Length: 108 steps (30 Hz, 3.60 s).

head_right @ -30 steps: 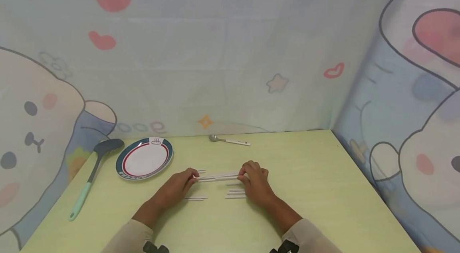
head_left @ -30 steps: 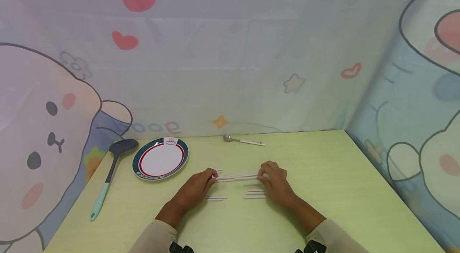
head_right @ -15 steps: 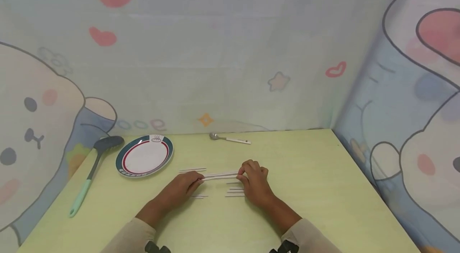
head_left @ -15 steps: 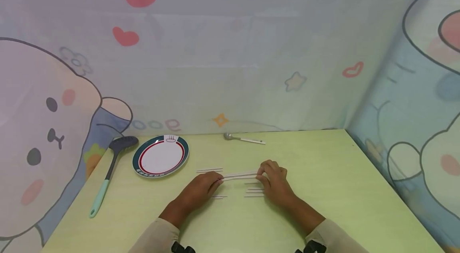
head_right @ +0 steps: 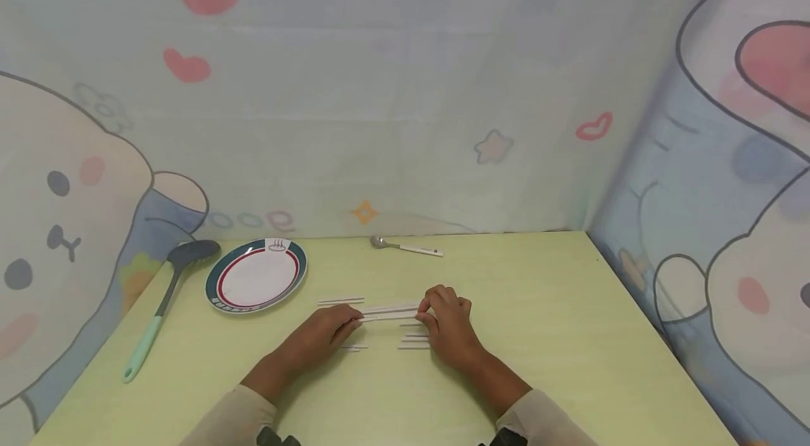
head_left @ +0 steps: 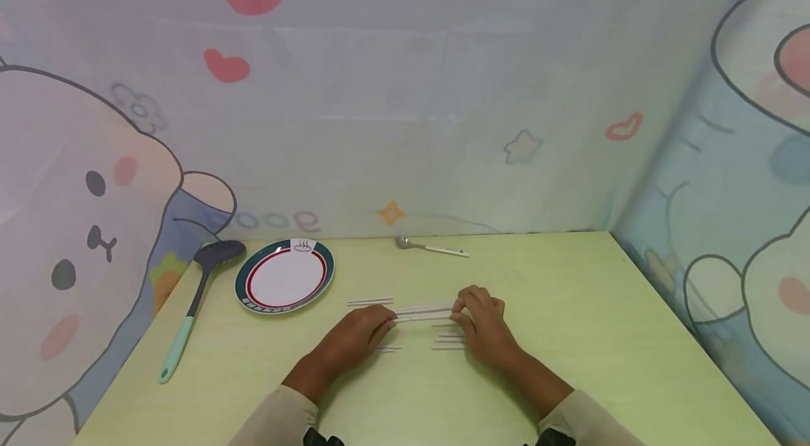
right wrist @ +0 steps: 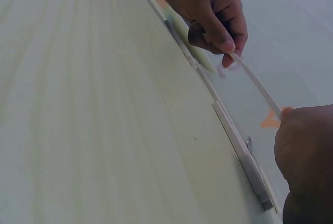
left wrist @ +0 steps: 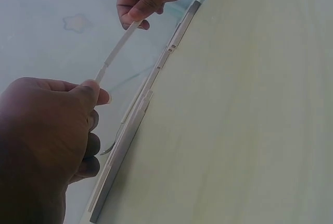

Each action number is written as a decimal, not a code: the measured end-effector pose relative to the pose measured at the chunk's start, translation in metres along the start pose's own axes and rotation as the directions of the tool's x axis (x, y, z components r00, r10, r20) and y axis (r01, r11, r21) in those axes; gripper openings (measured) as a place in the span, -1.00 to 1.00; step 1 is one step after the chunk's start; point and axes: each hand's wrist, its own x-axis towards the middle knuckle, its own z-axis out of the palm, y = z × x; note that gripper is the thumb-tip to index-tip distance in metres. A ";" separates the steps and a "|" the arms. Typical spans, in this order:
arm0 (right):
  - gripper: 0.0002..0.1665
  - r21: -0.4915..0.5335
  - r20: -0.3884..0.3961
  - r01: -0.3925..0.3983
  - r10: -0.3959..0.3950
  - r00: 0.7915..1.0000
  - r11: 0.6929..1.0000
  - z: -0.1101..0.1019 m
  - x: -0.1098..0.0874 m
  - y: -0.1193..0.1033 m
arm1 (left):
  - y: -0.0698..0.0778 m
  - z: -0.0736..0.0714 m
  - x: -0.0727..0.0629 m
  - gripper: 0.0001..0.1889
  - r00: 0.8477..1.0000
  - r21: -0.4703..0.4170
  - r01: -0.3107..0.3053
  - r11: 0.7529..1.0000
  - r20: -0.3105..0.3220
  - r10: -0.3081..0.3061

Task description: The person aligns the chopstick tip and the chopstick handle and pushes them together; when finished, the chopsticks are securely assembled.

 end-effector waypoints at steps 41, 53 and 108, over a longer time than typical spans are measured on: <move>-0.72 0.046 -0.018 0.169 -0.168 0.986 0.985 0.002 0.007 0.004 | 0.003 0.015 0.003 -0.80 0.985 0.085 0.066 0.994 -0.168 -0.051; -0.91 -0.019 -0.049 0.119 -0.119 0.992 0.993 0.003 0.008 0.019 | -0.011 0.023 0.006 -0.89 0.941 0.078 0.060 0.995 -0.336 -0.030; -0.80 -0.019 0.062 -0.003 0.004 0.998 1.000 -0.005 -0.004 0.029 | -0.005 0.012 -0.005 -0.83 0.989 -0.005 0.135 0.991 -0.068 -0.135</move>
